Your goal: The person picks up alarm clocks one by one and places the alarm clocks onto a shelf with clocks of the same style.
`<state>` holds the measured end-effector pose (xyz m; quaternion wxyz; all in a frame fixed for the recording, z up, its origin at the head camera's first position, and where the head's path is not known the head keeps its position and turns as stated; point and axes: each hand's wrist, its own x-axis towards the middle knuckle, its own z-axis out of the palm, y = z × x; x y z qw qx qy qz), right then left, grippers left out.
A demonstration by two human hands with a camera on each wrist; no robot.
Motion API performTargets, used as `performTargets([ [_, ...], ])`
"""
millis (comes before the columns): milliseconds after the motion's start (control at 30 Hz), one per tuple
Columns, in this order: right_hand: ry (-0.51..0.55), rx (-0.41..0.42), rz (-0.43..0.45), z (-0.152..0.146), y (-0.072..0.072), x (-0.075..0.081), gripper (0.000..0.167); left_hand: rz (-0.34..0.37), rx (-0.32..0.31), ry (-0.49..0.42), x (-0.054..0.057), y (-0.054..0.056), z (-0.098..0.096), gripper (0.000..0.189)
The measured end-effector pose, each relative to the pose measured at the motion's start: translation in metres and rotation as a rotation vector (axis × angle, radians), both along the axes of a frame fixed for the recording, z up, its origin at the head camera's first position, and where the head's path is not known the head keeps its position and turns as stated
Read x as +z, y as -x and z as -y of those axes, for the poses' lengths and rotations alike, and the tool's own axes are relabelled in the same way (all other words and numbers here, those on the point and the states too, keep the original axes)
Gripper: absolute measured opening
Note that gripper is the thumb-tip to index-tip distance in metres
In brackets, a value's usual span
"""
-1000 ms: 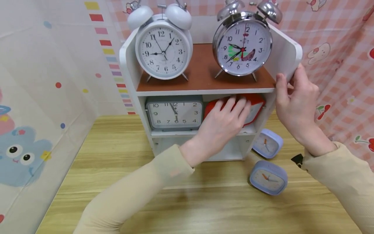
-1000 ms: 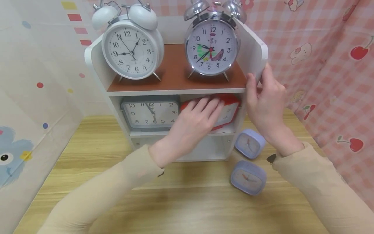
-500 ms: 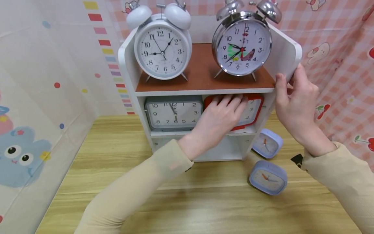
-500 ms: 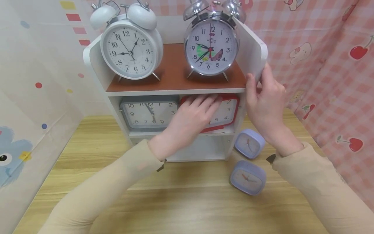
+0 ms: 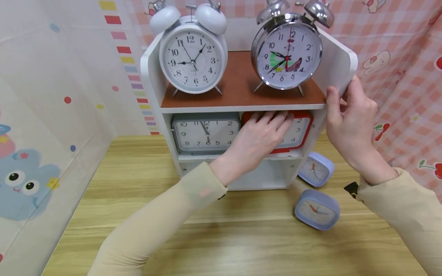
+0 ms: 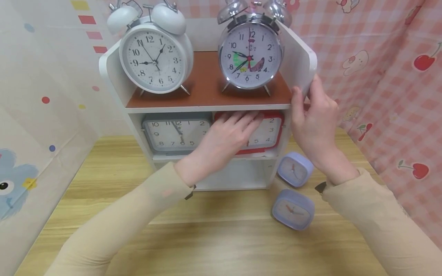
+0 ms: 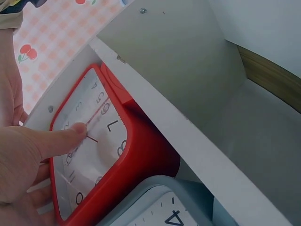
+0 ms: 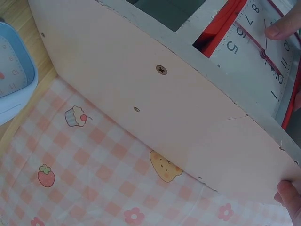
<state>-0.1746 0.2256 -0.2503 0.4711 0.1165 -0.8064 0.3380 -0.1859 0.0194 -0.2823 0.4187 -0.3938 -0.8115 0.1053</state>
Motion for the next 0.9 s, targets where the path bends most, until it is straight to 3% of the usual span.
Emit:
performTargets([
  [900,0.009,0.004,-0.002,0.0002,0.0002,-0.0011,0.044,0.024,-0.009,0.064,-0.0014,0.0078,0.0075,0.048],
])
